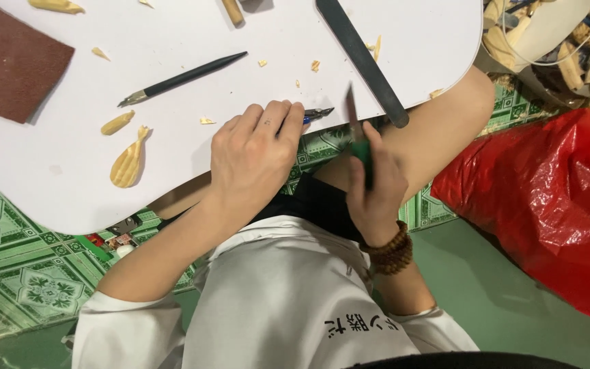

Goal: Carving and shaping small wooden fish figurines using pliers, a craft knife, and a file on a low work surface.

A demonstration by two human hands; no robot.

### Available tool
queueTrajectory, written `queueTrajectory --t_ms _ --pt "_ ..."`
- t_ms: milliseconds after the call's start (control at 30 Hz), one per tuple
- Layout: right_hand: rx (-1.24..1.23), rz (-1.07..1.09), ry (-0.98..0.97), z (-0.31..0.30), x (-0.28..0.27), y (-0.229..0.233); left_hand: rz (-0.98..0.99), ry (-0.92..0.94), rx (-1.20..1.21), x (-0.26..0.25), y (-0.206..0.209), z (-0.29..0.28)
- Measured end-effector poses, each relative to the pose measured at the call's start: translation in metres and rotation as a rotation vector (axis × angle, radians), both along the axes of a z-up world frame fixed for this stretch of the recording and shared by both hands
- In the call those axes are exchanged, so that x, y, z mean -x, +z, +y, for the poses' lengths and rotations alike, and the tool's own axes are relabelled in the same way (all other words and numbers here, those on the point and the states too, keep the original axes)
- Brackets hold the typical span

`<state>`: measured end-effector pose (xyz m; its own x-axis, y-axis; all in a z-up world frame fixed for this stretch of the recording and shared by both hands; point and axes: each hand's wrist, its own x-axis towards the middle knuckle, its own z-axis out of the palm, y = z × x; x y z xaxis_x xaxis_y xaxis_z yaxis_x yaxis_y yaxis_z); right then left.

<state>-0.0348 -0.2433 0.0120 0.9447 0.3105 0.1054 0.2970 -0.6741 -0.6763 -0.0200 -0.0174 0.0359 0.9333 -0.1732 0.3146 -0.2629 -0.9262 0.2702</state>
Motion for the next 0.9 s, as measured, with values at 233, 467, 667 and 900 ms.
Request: queueTrajectory --t_ms 233,467,667,900 --pt "-0.635 0.338 0.145 0.001 -0.008 0.02 -0.072 -0.024 0.121 -0.003 0.023 0.018" --pt "-0.664 0.334 0.378 0.013 -0.006 0.059 0.063 0.05 0.563 0.022 0.057 0.034" --pt "-0.381 0.307 0.347 0.022 -0.002 0.083 0.134 0.082 0.718 0.036 0.069 0.049" --pt "-0.545 0.343 0.153 0.021 0.016 0.05 0.36 0.063 1.237 0.039 0.078 0.056"
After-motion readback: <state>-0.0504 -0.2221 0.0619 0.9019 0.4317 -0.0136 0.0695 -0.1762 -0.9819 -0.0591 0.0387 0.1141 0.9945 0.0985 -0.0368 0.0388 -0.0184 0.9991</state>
